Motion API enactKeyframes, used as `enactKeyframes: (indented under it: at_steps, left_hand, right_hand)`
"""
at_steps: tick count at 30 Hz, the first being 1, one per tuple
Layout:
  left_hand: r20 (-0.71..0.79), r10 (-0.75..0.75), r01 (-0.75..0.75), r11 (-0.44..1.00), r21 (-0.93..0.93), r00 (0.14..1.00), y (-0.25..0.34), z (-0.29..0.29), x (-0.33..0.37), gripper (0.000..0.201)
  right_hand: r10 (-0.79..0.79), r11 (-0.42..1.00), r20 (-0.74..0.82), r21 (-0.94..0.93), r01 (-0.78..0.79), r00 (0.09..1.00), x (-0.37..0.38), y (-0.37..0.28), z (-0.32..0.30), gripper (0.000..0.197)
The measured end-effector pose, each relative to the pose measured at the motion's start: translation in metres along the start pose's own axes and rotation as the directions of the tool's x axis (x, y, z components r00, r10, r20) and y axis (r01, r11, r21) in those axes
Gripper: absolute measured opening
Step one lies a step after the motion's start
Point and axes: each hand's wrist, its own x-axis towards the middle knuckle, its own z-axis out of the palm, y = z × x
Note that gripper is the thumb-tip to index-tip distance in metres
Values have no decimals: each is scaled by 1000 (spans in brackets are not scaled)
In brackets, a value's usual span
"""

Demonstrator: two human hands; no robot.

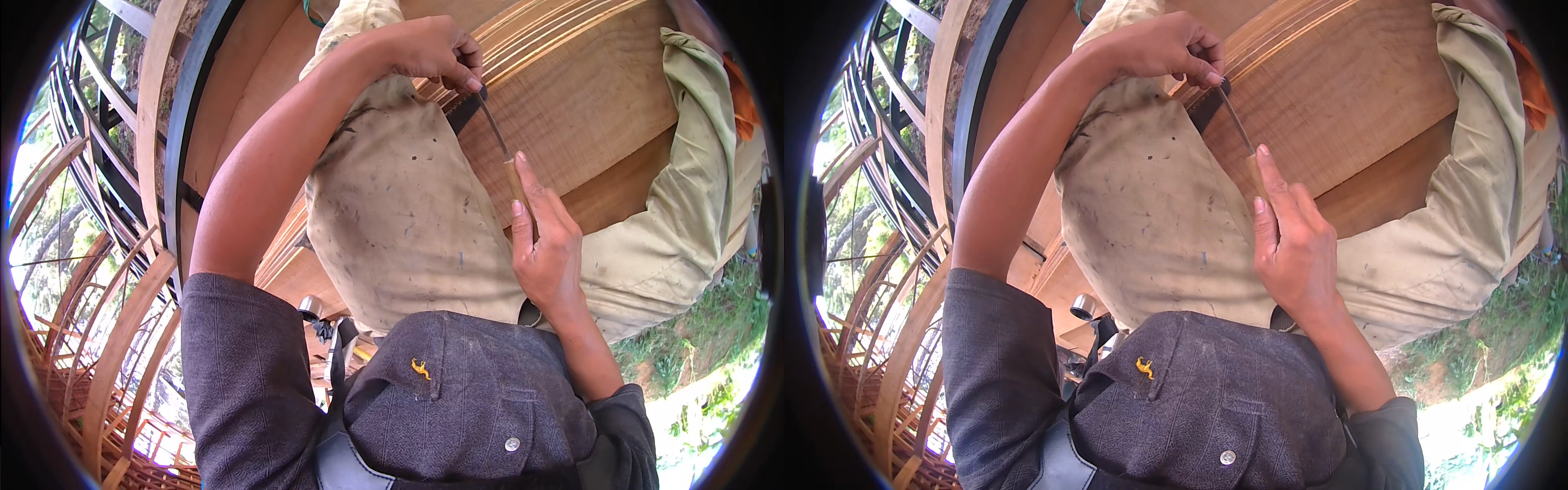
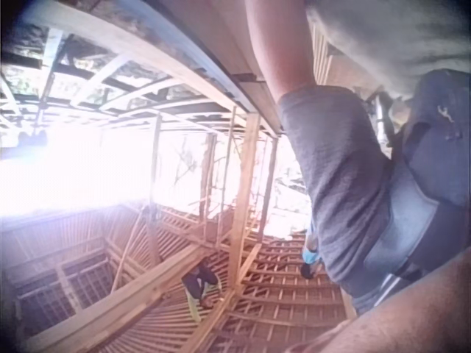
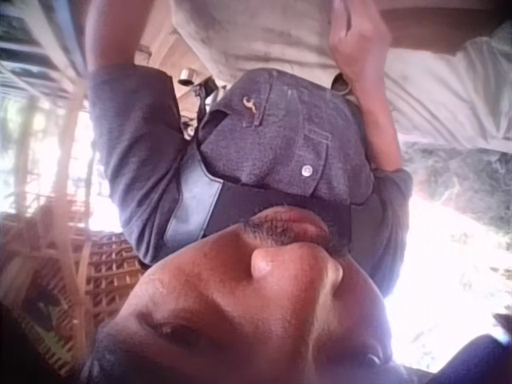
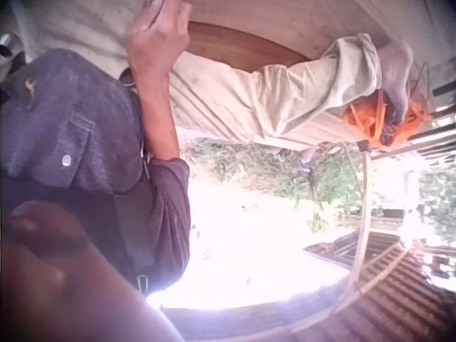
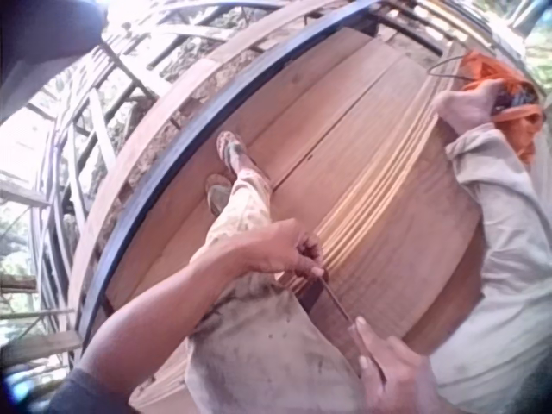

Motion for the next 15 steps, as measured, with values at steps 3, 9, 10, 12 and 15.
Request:
enactKeyframes:
  at_steps: [3, 9, 10, 12, 15]
  left_hand:
    - [1, -14, 14, 1000, 12, 1000, -1, 1, 5, 21]
    - [3, -15, 15, 1000, -8, 1000, -19, 4, 20, 21]
    - [-1, -12, 12, 1000, -12, 1000, -24, 5, 24, 21]
    - [8, -47, 47, 998, 46, 999, -23, -1, 25, 23]
    - [6, -72, 70, 986, 149, 997, -25, -15, 22, 26]
  right_hand:
    - [20, 1000, -2, 18, -20, 1000, 0, 1, 1, 56]
    - [-4, 999, -18, 46, 4, 1000, 4, 4, 8, 58]
    - [-3, 1000, -23, 16, 4, 1000, 5, 5, 11, 58]
    - [-6, 1000, -31, -22, 5, 1000, 5, 5, 15, 57]
    - [-45, 998, -33, -34, 44, 998, 22, 0, 19, 57]
